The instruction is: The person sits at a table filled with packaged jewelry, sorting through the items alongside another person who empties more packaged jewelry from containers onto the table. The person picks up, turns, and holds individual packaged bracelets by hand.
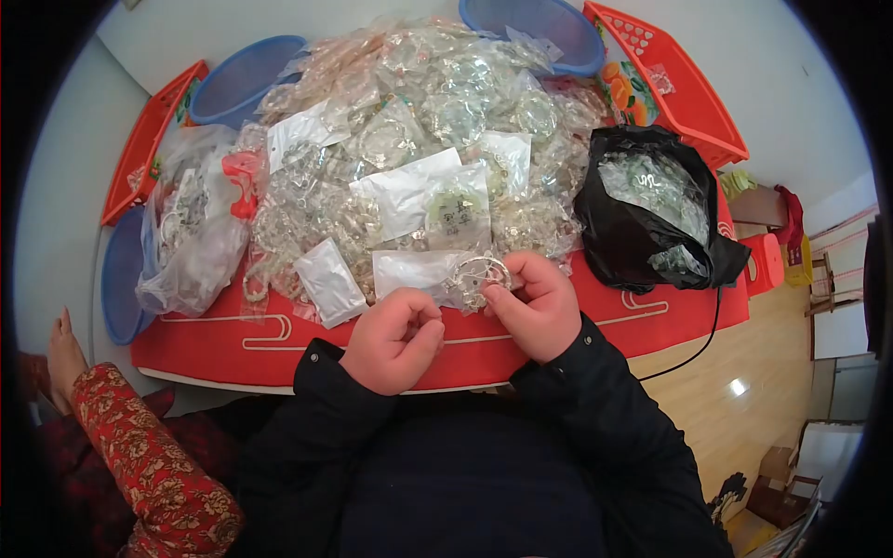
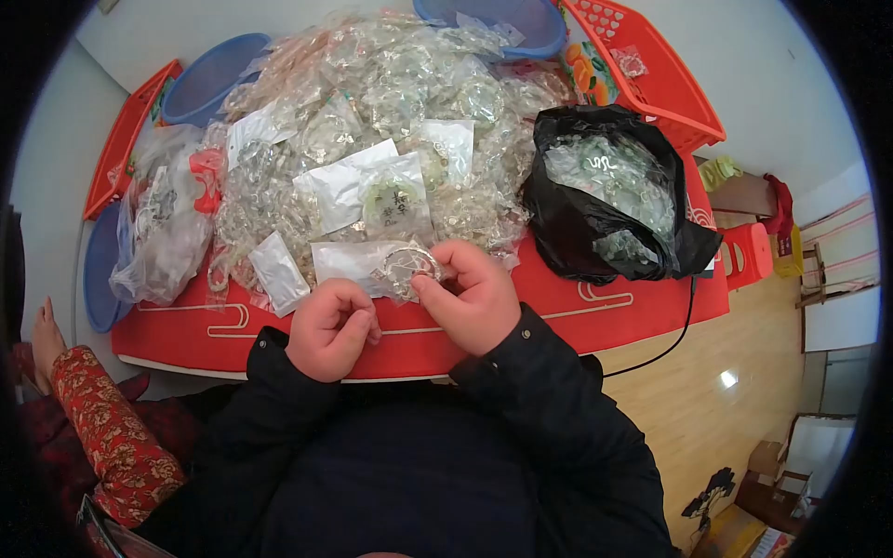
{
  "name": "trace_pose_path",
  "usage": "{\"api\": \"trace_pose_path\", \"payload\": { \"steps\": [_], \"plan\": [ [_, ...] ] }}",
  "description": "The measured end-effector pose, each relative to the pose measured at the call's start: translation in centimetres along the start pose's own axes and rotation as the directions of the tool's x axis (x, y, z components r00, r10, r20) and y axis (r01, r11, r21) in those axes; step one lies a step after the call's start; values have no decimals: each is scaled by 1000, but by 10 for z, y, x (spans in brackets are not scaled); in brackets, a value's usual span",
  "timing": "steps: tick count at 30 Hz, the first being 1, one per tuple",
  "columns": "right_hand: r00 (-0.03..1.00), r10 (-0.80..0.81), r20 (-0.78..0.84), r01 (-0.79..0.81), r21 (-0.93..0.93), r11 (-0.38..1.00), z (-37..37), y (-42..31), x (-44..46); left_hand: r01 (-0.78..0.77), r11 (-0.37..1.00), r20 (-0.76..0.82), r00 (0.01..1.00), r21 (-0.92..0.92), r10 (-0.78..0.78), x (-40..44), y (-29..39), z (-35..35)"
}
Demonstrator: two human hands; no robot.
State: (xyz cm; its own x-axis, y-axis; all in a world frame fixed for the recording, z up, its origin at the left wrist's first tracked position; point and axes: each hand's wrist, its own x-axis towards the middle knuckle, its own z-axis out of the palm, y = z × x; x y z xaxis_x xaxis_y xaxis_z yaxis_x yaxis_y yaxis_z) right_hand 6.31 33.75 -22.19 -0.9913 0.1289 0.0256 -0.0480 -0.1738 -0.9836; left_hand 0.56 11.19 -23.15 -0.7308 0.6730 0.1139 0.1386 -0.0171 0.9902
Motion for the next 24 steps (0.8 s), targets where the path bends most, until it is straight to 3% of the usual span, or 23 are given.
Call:
{"api": "trace_pose_path", "payload": {
  "steps": [4, 6, 8, 10, 12, 24],
  "plan": [
    [1000, 7, 12, -7, 1, 1000, -1, 0, -1, -45, 985, 89, 996, 169, 30, 4, 19, 2],
    [1000, 6, 1, -6, -3, 1000, -2, 2, 2, -57, 987, 269, 963, 152, 14, 7, 52, 9],
    [1000, 24, -7, -24, 4, 1000, -3, 8, 1, -405, 896, 539, 804, 185, 252, 13, 95, 15],
    [1000, 6, -30, -6, 1, 1000, -1, 7, 3, -383, 912, 703, 607, -148, 369, 11, 123, 28],
    [998, 13, -64, -16, -38, 999, 2, 10, -2, -401, 822, 623, 537, -405, 569, -1, 141, 44],
    [999, 44, -13, -44, -15, 999, 0, 2, 2, -204, 780, 558, 594, -592, 579, -9, 125, 37]
  ]
}}
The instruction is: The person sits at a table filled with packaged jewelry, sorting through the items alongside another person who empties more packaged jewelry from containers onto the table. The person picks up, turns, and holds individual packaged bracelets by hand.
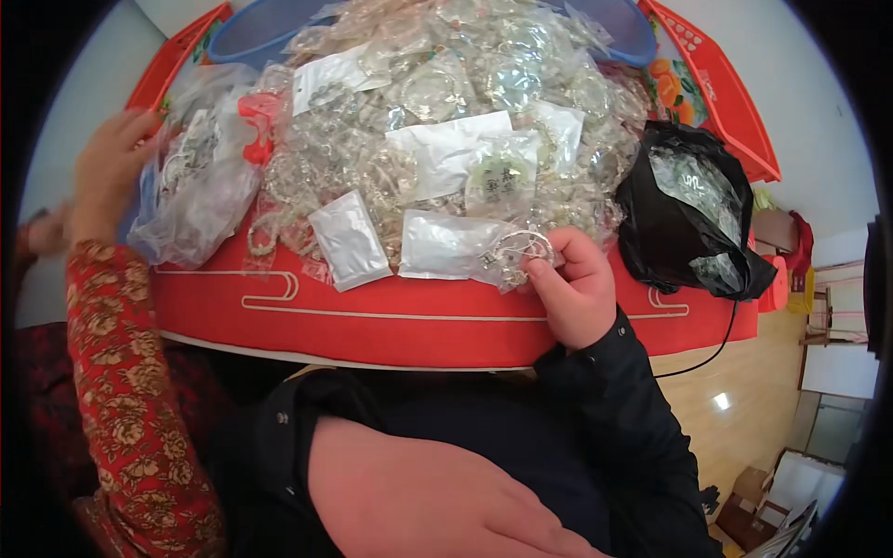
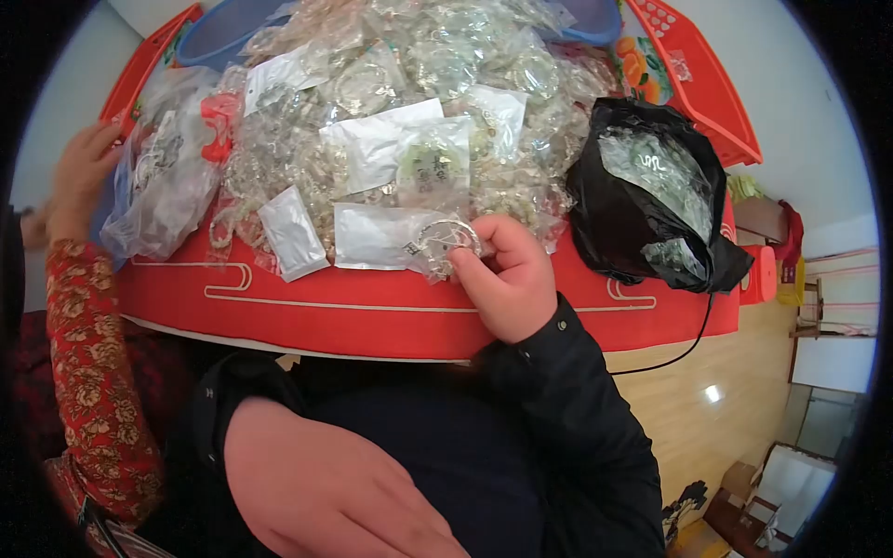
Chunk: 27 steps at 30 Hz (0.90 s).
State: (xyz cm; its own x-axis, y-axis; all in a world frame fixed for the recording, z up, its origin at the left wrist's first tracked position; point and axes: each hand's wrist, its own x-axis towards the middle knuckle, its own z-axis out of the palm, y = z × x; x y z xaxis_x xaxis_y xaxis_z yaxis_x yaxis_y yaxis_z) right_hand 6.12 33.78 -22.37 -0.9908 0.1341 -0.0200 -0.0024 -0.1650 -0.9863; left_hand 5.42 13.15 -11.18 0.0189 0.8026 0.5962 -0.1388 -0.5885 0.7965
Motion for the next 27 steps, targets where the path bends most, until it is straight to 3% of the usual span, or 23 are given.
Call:
{"api": "trace_pose_path", "payload": {
  "steps": [14, 19, 20, 22, 27],
  "plan": [
    [999, -47, 18, 47, -13, 999, -3, 0, 2, -67, 996, -137, 988, 62, 75, -12, 23, -16],
    [1000, -22, 11, 21, 17, 1000, -2, 1, 1, -203, 978, -287, 941, -51, 181, -7, 6, -2],
    [1000, -19, 6, 19, -1, 1000, -1, 0, 1, -37, 996, -177, 984, -83, 21, -9, 15, -9],
    [1000, -17, 11, 17, 0, 1000, -3, 1, 2, -153, 987, -217, 966, -58, 137, -12, -6, -3],
    [1000, -8, 14, 8, -5, 1000, -1, -1, 1, -131, 989, -236, 965, -70, 111, -16, -15, -1]
  ]
}}
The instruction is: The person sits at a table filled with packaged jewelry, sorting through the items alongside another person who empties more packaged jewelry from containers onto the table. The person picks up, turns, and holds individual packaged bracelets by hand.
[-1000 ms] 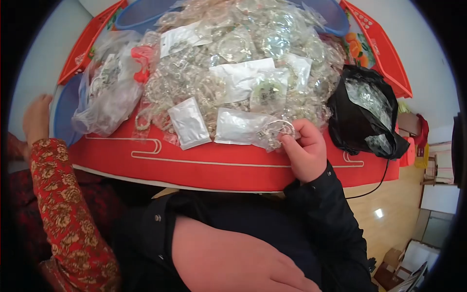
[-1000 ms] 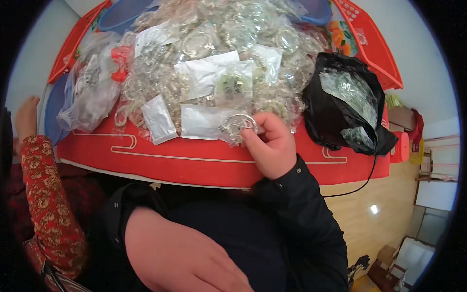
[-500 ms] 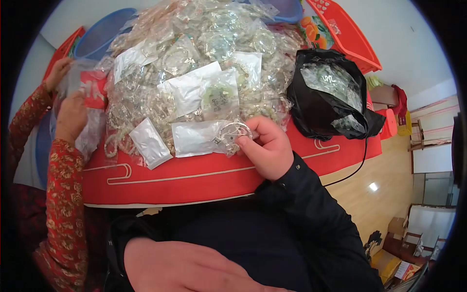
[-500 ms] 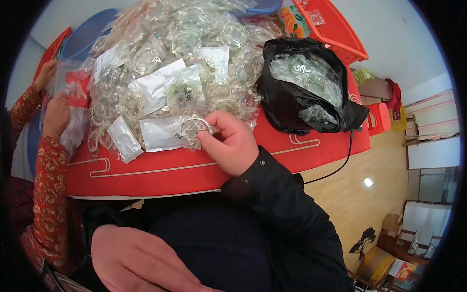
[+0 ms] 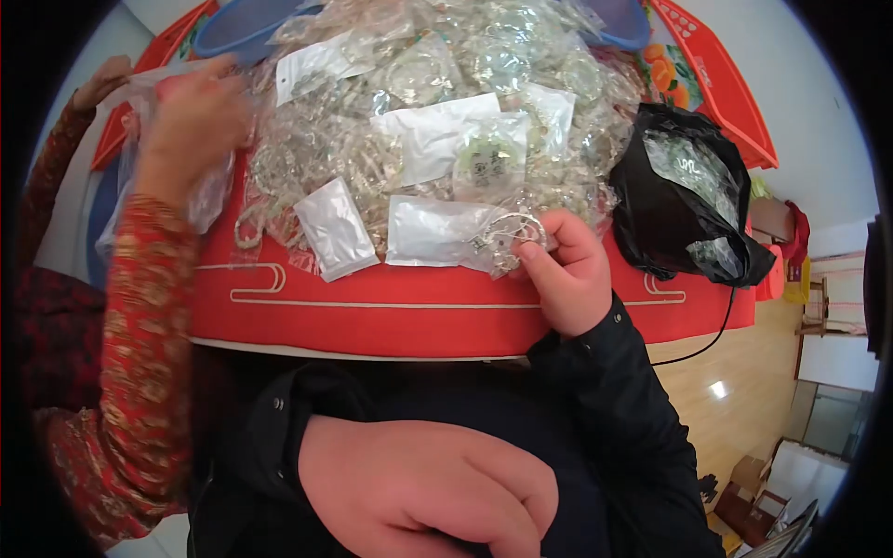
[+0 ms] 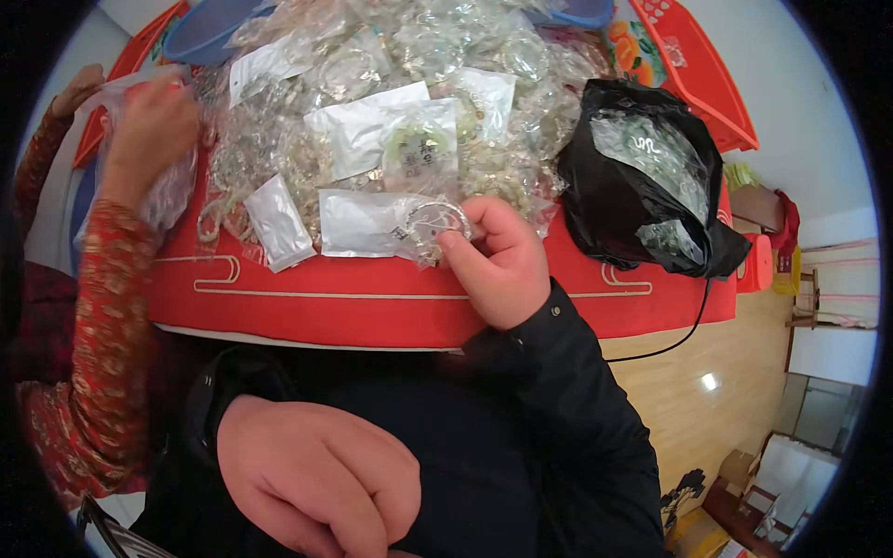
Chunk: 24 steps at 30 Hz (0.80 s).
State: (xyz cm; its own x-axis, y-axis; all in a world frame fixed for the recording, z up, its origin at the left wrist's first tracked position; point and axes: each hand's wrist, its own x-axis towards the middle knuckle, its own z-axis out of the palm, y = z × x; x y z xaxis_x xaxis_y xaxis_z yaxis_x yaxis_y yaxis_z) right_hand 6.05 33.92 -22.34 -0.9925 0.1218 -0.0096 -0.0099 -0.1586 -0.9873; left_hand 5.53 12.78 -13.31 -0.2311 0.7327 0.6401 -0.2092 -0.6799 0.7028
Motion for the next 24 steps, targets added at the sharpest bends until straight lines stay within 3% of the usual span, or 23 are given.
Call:
{"api": "trace_pose_path", "payload": {
  "steps": [24],
  "plan": [
    [1000, 0, -19, 0, -2, 1000, 0, 1, 1, 119, 989, -35, 992, -91, -123, -7, -2, 10]
  ]
}}
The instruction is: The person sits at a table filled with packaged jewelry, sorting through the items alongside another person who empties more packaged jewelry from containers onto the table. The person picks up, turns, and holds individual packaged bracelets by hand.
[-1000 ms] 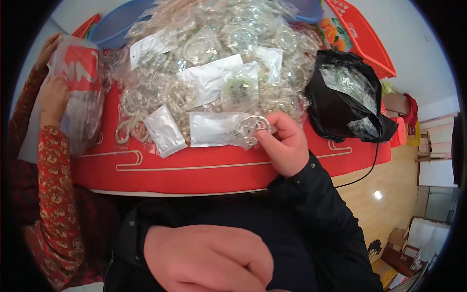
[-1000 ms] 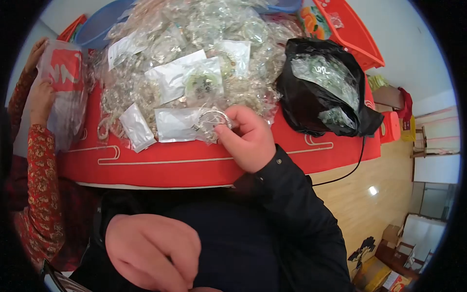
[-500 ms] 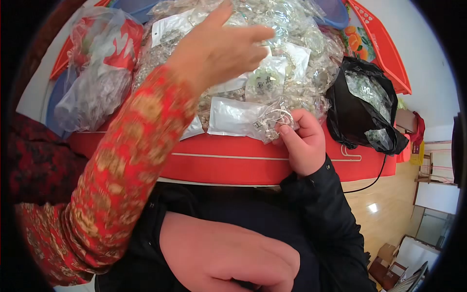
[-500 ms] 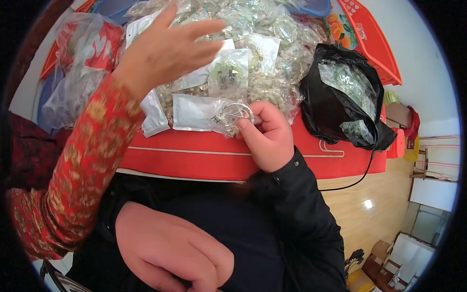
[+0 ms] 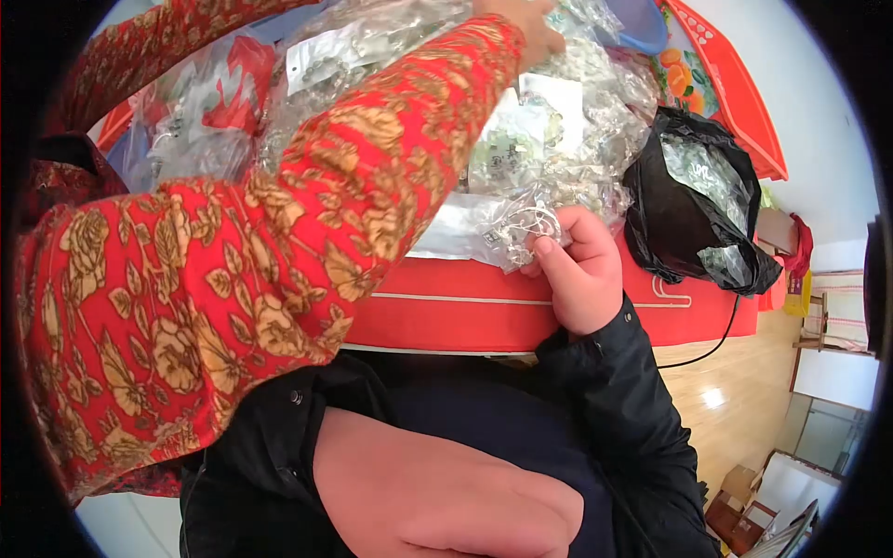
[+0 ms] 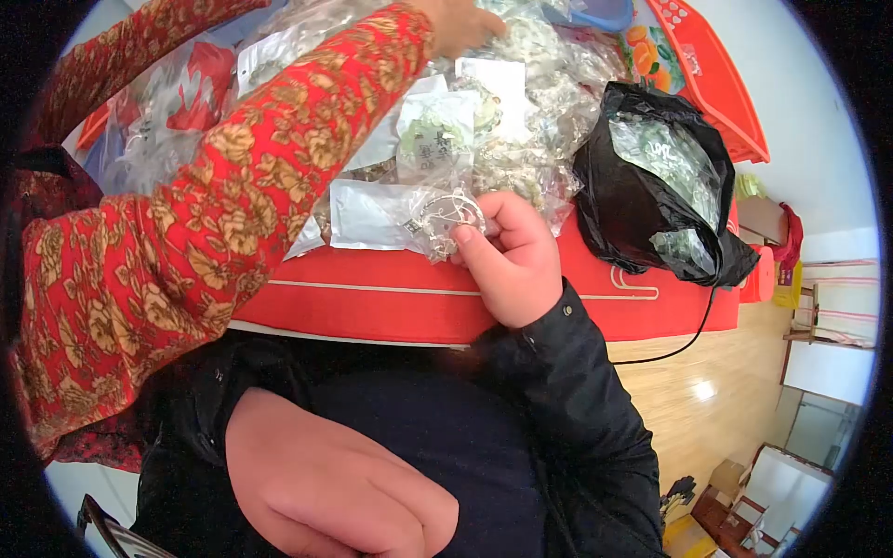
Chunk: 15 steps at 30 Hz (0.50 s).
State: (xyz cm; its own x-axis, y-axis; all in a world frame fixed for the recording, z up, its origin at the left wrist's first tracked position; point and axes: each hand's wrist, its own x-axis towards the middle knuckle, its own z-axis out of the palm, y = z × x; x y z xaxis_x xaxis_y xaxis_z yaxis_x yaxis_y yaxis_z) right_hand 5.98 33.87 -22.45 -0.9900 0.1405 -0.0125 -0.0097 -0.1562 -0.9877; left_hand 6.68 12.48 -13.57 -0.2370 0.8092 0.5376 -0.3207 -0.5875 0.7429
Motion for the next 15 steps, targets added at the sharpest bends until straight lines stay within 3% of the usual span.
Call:
{"api": "trace_pose_path", "payload": {
  "steps": [7, 15],
  "plan": [
    [1000, 4, -6, -4, -5, 1000, 1, 0, 0, 76, 996, -85, 994, 53, -71, -2, 3, -2],
    [1000, 0, 7, 0, 10, 1000, 0, 1, -1, 218, 938, -389, 916, 270, -101, 5, 3, -50]
  ]
}}
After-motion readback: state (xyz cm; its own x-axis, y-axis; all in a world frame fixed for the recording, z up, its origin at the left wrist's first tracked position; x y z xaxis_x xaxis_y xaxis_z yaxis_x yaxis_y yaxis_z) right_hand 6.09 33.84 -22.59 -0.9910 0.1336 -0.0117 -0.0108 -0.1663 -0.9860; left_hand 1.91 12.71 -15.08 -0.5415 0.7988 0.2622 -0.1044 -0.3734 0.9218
